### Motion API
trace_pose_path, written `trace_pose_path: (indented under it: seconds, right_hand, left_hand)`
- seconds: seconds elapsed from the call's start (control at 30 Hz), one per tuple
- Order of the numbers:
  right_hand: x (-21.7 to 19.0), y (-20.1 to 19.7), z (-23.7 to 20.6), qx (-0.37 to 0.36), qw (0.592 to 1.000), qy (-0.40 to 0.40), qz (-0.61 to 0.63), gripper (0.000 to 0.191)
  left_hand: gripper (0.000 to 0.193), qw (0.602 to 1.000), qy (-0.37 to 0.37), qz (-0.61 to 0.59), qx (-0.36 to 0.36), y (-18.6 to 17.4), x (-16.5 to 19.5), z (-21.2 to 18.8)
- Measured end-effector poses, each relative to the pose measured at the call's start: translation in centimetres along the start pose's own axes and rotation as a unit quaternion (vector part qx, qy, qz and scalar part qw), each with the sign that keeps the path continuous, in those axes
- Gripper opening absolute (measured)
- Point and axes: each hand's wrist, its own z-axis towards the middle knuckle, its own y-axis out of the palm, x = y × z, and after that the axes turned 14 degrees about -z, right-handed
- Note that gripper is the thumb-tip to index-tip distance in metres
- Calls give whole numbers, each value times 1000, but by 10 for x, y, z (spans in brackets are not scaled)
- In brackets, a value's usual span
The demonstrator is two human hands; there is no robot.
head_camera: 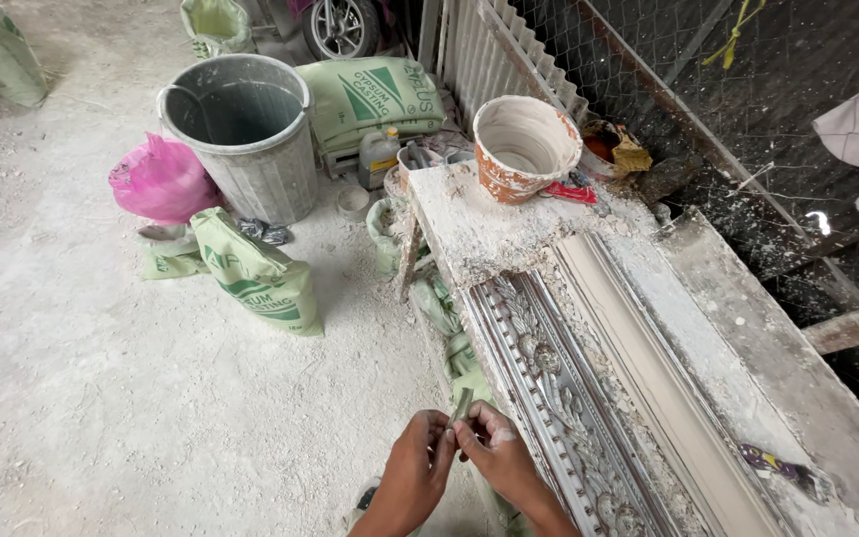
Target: The person ties a green string into a loop on a white decorative molding, then scoops white powder from a bag into a bucket.
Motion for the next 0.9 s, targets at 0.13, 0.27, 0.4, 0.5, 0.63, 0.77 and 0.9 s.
trace_pose_path:
  seconds: [0.13, 0.27, 0.4, 0.5, 0.63, 0.77, 0.9]
  right_hand:
    - [-15, -8, -3, -20, 999, 0, -32, 18]
    - [-25, -15, -5, -25, 997, 25, -68, 23]
    - [-28, -15, -5, -29, 996, 15, -85, 23]
    - [-27, -16, -5, 4, 991, 5, -134, 20]
    - [-23, -19, -5, 12, 983, 20, -181, 20]
    - [-26, -18, -4, 43, 982, 31, -182, 24]
    - [-38, -14, -5, 8, 995, 69, -64, 25]
  left_hand:
    - [18, 1000, 20, 8, -6, -3, 3, 3]
    - [18, 989, -112, -94, -11, -3, 3, 7]
    - [17, 992, -73, -98, 18, 3, 4, 6]
    - [20, 999, 51, 9, 14, 6, 6, 5]
    - [18, 999, 37, 15, 27, 7, 7, 9]
    - [19, 999, -38, 5, 36, 6, 9, 18]
    - [21, 995, -97, -9, 17, 6, 13, 22]
